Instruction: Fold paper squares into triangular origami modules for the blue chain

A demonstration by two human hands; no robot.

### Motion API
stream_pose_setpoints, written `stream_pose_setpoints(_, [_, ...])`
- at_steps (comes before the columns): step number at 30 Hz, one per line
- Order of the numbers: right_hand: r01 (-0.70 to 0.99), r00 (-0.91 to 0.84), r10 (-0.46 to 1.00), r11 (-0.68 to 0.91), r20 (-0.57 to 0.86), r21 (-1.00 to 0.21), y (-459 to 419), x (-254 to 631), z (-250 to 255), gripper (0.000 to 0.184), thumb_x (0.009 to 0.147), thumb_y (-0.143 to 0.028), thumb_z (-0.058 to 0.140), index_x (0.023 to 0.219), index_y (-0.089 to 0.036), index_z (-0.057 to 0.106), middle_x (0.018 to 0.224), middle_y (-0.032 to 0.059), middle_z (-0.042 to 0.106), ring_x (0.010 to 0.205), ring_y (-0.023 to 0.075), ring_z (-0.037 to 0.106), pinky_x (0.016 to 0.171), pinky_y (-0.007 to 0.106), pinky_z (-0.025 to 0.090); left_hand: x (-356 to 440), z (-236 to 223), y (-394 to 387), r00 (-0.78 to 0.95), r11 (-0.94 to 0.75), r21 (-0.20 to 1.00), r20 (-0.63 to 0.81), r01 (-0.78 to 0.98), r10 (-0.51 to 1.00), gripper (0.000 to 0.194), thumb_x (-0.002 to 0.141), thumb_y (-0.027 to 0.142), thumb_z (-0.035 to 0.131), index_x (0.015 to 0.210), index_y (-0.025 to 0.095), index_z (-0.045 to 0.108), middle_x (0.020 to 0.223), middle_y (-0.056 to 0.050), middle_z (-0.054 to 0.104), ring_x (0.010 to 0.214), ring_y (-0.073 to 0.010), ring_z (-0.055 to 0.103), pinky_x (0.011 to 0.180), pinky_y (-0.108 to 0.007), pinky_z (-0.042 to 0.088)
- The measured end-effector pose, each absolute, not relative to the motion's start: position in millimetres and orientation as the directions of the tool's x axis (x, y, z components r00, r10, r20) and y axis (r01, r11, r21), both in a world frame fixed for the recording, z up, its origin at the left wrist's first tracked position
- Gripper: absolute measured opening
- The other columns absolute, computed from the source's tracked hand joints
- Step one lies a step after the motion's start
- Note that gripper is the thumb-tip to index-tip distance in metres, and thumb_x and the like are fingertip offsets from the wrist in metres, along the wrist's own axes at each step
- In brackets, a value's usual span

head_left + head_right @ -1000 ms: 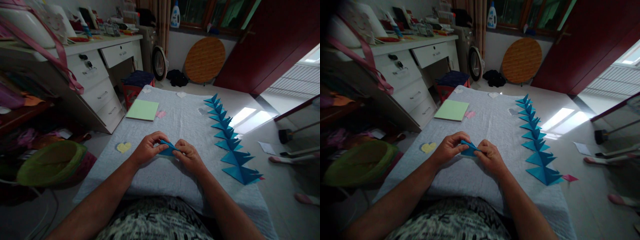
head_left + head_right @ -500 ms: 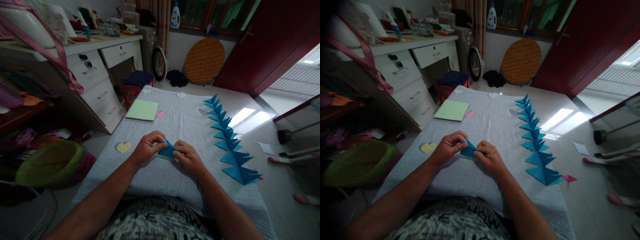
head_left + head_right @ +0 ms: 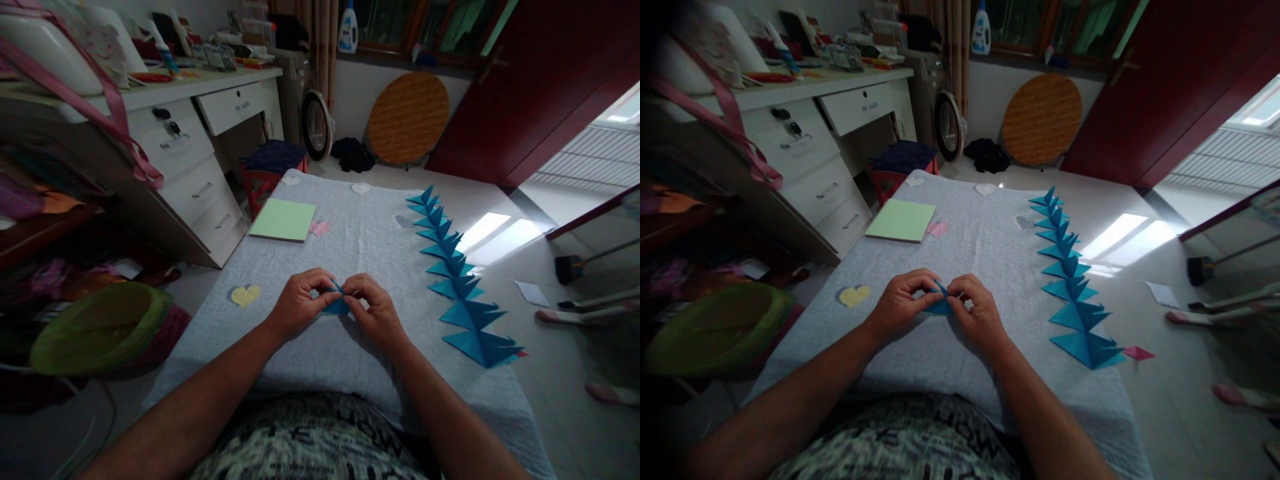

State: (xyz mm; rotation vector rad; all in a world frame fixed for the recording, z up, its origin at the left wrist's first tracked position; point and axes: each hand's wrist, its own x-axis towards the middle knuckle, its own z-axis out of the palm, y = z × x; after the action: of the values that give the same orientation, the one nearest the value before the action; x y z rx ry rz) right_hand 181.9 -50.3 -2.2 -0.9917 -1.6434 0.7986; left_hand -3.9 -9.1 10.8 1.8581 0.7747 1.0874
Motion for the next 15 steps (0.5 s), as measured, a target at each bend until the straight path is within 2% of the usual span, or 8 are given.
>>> stream_pose_setpoints(3, [0.163, -0.132, 0.923, 0.38, 0.361, -0.911, -51.2, 181.7, 0.0, 0.005, 0.091, -0.021, 0.06, 0.088, -0.022, 0.064, 0.088, 0.0022, 0.061, 0.082, 0.0158, 0.058, 0.072, 0.029, 0.046, -3.4, 9.9, -10.5, 0.439, -0.486, 0.869, 0.403, 0.09, 0.803, 0.014, 0.086, 0.024, 0.073, 0.075, 0.017, 0.069, 0.08, -0.003, 0.069, 0.077, -0.0151, 0.064, 0.075, -0.027, 0.049])
stream_pose_setpoints(6, [0.077, -0.118, 0.968, 0.23, 0.221, -0.97, -49.8, 182.0, -0.3, 0.014, 0.092, -0.031, 0.06, 0.083, -0.021, 0.063, 0.077, -0.0002, 0.058, 0.071, 0.0139, 0.053, 0.066, 0.028, 0.042, -2.5, 10.0, -12.4, 0.449, -0.518, 0.852, 0.433, 0.082, 0.782, 0.012, 0.085, 0.025, 0.074, 0.077, 0.017, 0.07, 0.08, -0.003, 0.069, 0.076, -0.0145, 0.065, 0.073, -0.026, 0.049])
stream_pose_setpoints(11, [-0.034, -0.156, 0.984, 0.083, 0.087, -0.996, -44.7, 184.4, -2.6, 0.027, 0.085, -0.045, 0.07, 0.078, -0.02, 0.063, 0.07, -0.0015, 0.055, 0.065, 0.0126, 0.047, 0.062, 0.026, 0.038, -1.0, 9.9, -13.4, 0.444, -0.599, 0.798, 0.515, 0.064, 0.733, 0.01, 0.086, 0.025, 0.074, 0.08, 0.017, 0.072, 0.081, -0.004, 0.07, 0.075, -0.0138, 0.066, 0.071, -0.024, 0.051])
stream_pose_setpoints(15, [-0.152, -0.23, 0.973, -0.056, -0.019, -0.987, -43.4, 186.6, -4.2, 0.033, 0.08, -0.05, 0.075, 0.076, -0.019, 0.063, 0.07, -0.0019, 0.053, 0.064, 0.0118, 0.044, 0.061, 0.026, 0.036, 0.0, 8.5, -13.7, 0.443, -0.641, 0.766, 0.558, 0.05, 0.701, 0.009, 0.086, 0.025, 0.073, 0.081, 0.017, 0.073, 0.081, -0.004, 0.072, 0.074, -0.0132, 0.067, 0.069, -0.023, 0.052])
